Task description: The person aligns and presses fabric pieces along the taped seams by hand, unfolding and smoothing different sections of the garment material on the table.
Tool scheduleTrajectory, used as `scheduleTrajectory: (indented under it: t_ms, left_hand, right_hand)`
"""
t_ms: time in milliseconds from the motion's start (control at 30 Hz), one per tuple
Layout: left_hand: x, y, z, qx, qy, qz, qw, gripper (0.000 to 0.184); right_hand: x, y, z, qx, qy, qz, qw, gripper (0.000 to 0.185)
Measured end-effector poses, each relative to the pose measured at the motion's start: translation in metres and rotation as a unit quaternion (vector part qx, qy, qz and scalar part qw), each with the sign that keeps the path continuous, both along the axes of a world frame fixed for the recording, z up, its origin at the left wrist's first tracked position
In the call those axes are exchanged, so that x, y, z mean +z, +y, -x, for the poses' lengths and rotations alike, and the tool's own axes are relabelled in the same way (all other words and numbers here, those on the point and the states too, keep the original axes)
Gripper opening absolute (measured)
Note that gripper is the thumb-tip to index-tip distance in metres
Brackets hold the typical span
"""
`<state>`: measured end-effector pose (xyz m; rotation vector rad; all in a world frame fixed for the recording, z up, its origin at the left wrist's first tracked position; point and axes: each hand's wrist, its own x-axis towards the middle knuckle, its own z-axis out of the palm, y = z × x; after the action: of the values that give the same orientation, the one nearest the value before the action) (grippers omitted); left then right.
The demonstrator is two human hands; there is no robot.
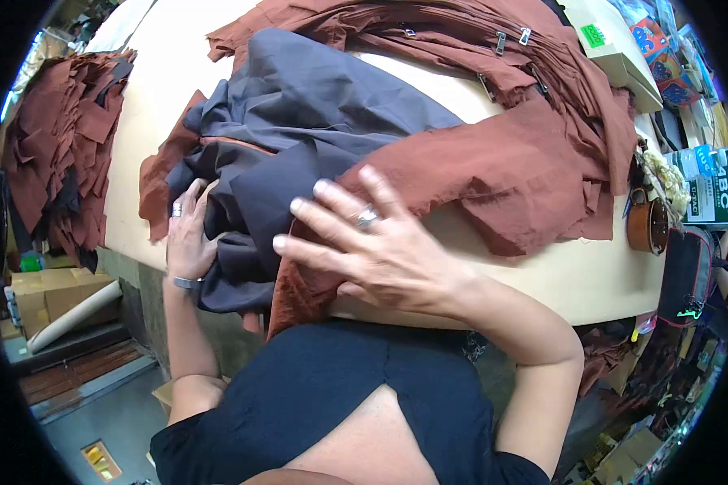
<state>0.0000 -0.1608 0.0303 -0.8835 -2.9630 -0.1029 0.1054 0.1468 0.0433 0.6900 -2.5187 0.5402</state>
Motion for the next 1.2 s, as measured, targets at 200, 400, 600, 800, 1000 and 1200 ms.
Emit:
scheduleTrajectory:
  t_ms: [200, 400, 600, 800, 1000, 1200]
  left_hand:
    - [-0.007, -0.001, -0.014, 0.002, -0.087, -0.161, 0.983, 0.054]
    - [0.071, 0.009, 0.031, -0.043, -0.420, -0.538, 0.730, 0.049]
    - [0.141, 0.058, 0.110, -0.114, -0.048, -0.700, 0.703, 0.040]
    - [0.083, 0.076, 0.043, -0.336, -0.121, -0.373, 0.856, 0.024]
    - [0.019, 0.116, 0.061, -0.189, -0.001, -0.174, 0.966, 0.032]
    - [-0.019, 0.108, 0.089, -0.145, 0.174, -0.138, 0.964, 0.035]
  right_hand:
    - [-0.028, -0.027, -0.004, 0.118, -0.085, -0.079, 0.986, 0.050]
    - [0.013, -0.015, 0.006, 0.061, -0.227, 0.159, 0.959, 0.051]
    - [-0.002, 0.112, 0.110, -0.205, -0.121, 0.580, 0.779, 0.043]
    - [0.027, 0.095, 0.046, -0.298, 0.060, 0.282, 0.910, 0.053]
    - [-0.008, 0.062, 0.020, -0.245, -0.013, -0.038, 0.969, 0.069]
    - [0.016, 0.057, -0.001, -0.237, -0.048, -0.056, 0.969, 0.076]
